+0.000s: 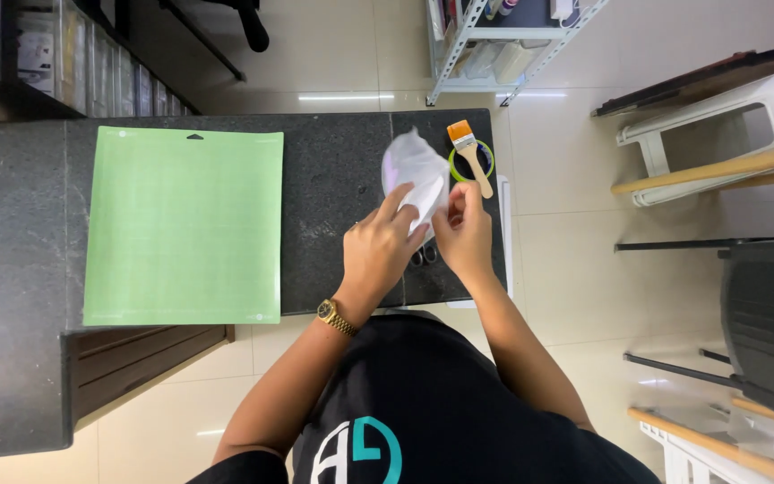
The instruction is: Applying adhesive to a cutting mat using a brush and removing masking tape from the edges.
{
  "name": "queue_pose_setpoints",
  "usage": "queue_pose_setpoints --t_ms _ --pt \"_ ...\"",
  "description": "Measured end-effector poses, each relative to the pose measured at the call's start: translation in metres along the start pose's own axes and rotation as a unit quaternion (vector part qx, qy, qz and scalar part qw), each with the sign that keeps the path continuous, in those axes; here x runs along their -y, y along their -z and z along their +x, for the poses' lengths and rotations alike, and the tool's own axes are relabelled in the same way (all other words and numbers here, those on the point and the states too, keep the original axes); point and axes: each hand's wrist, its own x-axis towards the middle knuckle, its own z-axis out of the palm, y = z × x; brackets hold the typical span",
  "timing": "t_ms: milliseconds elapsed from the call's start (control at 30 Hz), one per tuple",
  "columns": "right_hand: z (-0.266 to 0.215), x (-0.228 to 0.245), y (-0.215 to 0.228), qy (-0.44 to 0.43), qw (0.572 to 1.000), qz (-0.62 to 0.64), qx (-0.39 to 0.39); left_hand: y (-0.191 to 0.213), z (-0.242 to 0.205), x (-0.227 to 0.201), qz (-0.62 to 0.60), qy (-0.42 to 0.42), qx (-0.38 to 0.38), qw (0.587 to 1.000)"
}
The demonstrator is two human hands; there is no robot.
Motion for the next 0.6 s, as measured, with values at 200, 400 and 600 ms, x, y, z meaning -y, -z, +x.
queue_pose_setpoints --t_ms 200,400,600 --pt "0.003 0.042 0.007 0.112 0.988 -0.083 0.07 0.008 0.035 0.017 -0.054 -0.042 0.034 0.997" --pt "0.015 0.019 0.002 0.085 0.991 -0.103 -0.002 -0.018 0.04 0.061 -0.065 -0.103 0.154 0.981" --pt "0.022 0.028 0.012 0.079 0.994 -0.064 0.04 0.038 0.07 0.045 0.012 -0.17 0.145 0.975"
